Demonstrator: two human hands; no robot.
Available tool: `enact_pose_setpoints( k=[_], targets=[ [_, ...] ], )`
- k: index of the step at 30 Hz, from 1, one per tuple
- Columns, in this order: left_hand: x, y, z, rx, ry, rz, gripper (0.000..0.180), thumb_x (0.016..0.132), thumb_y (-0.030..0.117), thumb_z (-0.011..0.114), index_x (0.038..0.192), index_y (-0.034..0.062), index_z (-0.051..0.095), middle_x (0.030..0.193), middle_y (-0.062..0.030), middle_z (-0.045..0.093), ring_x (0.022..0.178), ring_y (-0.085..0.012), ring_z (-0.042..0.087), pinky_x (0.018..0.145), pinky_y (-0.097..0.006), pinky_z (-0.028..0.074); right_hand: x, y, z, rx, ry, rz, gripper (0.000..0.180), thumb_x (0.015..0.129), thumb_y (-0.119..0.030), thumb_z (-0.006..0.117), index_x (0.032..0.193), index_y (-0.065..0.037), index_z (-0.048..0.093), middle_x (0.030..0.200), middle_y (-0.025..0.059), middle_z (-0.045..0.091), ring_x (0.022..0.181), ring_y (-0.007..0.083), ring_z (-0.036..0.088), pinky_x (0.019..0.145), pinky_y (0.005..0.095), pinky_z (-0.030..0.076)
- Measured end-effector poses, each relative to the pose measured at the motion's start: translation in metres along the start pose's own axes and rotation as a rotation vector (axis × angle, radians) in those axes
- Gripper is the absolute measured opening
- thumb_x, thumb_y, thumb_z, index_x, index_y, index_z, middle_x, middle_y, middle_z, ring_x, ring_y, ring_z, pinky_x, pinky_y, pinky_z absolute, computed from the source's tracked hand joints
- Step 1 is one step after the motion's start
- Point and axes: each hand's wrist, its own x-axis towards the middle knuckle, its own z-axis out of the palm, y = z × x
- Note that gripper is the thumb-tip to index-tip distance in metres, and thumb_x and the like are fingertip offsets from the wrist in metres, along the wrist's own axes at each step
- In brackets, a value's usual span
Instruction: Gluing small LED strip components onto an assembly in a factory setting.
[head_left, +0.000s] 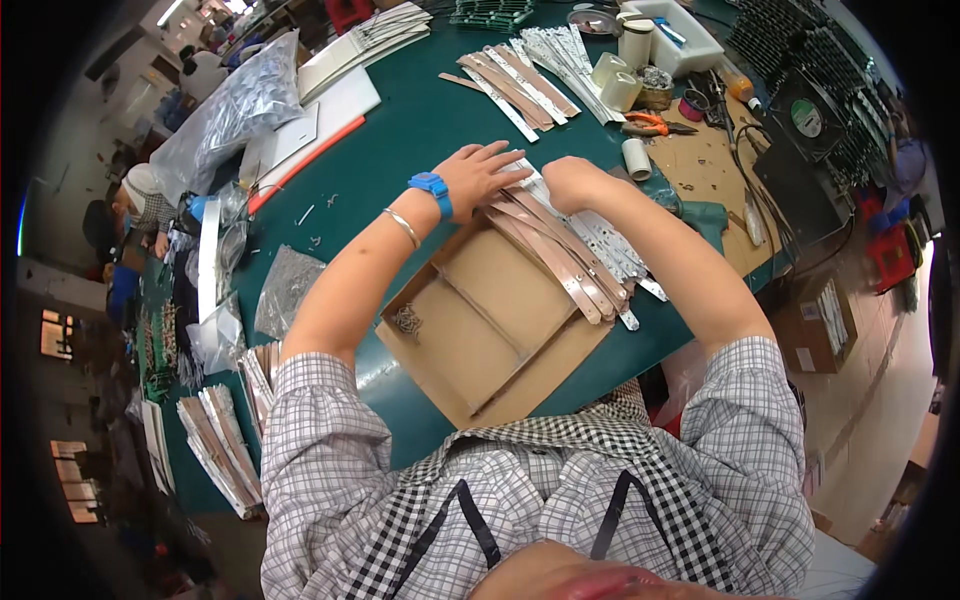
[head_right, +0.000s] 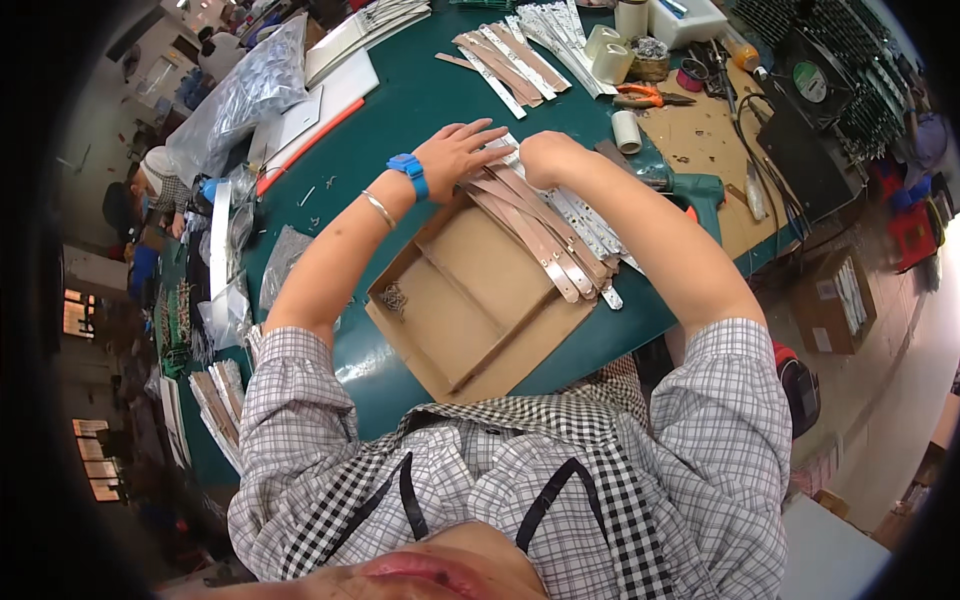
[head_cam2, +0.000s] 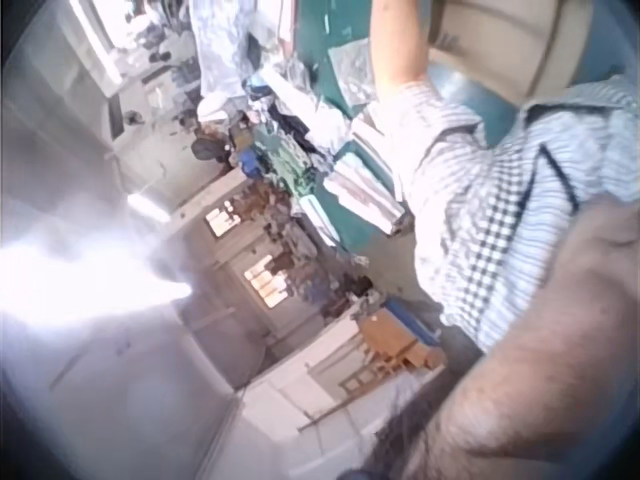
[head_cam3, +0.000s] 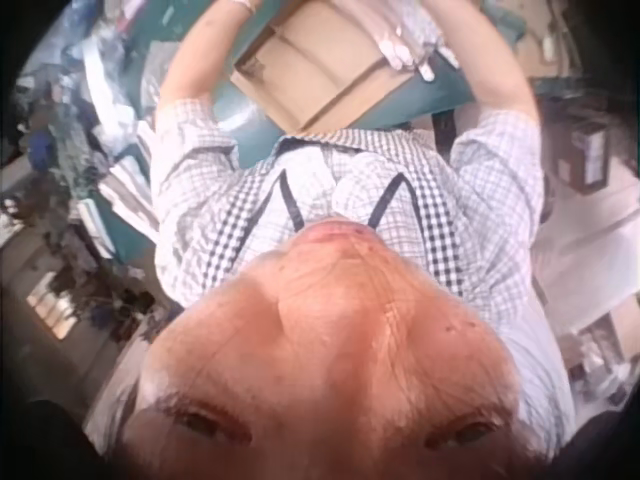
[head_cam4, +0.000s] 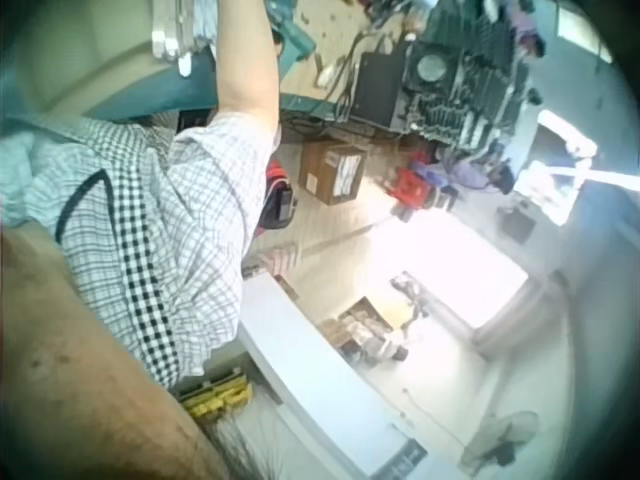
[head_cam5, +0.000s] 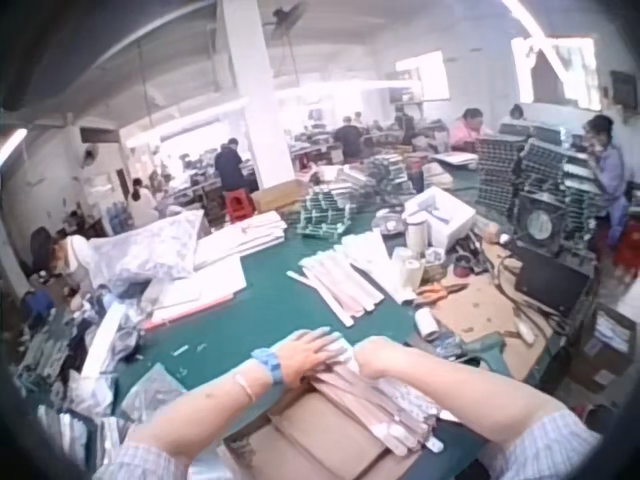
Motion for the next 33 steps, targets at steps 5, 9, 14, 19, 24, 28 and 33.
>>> enact_pose_setpoints(
  k=[5,9,14,19,24,28,33],
  targets=[
    [0.015,-0.013,0.010,-0.143,-0.006,0.112,0.102,0.059,-0.004,0.073,0.150,0.0198,0.033,0.157,-0.0082,0.031,0.145,-0.0306,0.027,0.117,-0.046,0.027,0.001,-0.009,-0.008,0.059,-0.049,0.037,0.025,0.076,-0.003,0.055,0.094,0.005,0.070,0.102,0.0276,0.067,0.101,0.0384,0.065,0.086,0.0427,0.053],
    [0.029,-0.023,0.016,-0.168,-0.032,0.185,0.095,0.058,-0.003,0.075,0.145,0.0149,0.040,0.151,-0.0094,0.038,0.143,-0.0297,0.032,0.116,-0.045,0.029,0.010,-0.006,0.000,0.078,-0.044,0.046,0.027,0.077,-0.008,0.057,0.097,0.003,0.071,0.104,0.0255,0.068,0.103,0.0361,0.066,0.088,0.0418,0.052],
    [0.045,-0.029,0.013,-0.215,-0.098,0.220,0.086,0.058,0.000,0.079,0.138,0.0108,0.048,0.135,-0.0107,0.051,0.130,-0.0304,0.045,0.110,-0.042,0.036,0.019,0.000,0.006,0.092,-0.093,0.074,0.028,0.079,-0.011,0.056,0.099,0.004,0.070,0.107,0.0254,0.067,0.105,0.0366,0.065,0.091,0.0426,0.051],
    [0.060,-0.023,0.014,-0.228,-0.227,0.113,0.070,0.059,0.003,0.080,0.124,0.0069,0.056,0.119,-0.0124,0.055,0.113,-0.0324,0.054,0.097,-0.040,0.047,0.013,-0.007,0.005,0.205,0.007,0.086,0.029,0.081,-0.010,0.052,0.103,0.004,0.065,0.106,0.0269,0.066,0.107,0.0401,0.062,0.092,0.0448,0.048],
    [0.058,-0.025,0.018,-0.241,-0.164,0.178,0.048,0.062,0.003,0.078,0.107,0.0041,0.061,0.111,-0.0124,0.058,0.105,-0.0344,0.058,0.086,-0.040,0.052,0.008,-0.006,0.002,0.194,-0.120,0.082,0.032,0.084,-0.015,0.055,0.110,0.000,0.064,0.109,0.0248,0.065,0.106,0.0394,0.061,0.091,0.0449,0.048],
    [0.051,-0.021,0.006,-0.318,-0.230,0.092,0.043,0.066,0.004,0.076,0.108,0.0073,0.063,0.101,-0.0147,0.066,0.096,-0.0366,0.064,0.080,-0.042,0.053,-0.032,-0.012,-0.016,0.230,-0.016,0.046,0.032,0.087,-0.021,0.061,0.112,-0.002,0.064,0.110,0.0219,0.065,0.104,0.0370,0.062,0.089,0.0451,0.049],
    [0.052,-0.026,0.014,-0.377,-0.130,0.151,0.038,0.066,0.007,0.078,0.101,0.0073,0.063,0.085,-0.0152,0.069,0.085,-0.0392,0.066,0.071,-0.044,0.053,-0.129,-0.014,-0.038,0.544,0.378,-0.160,0.030,0.085,-0.014,0.065,0.111,0.001,0.063,0.102,0.0163,0.067,0.092,0.0291,0.065,0.079,0.0390,0.053]
  ],
)
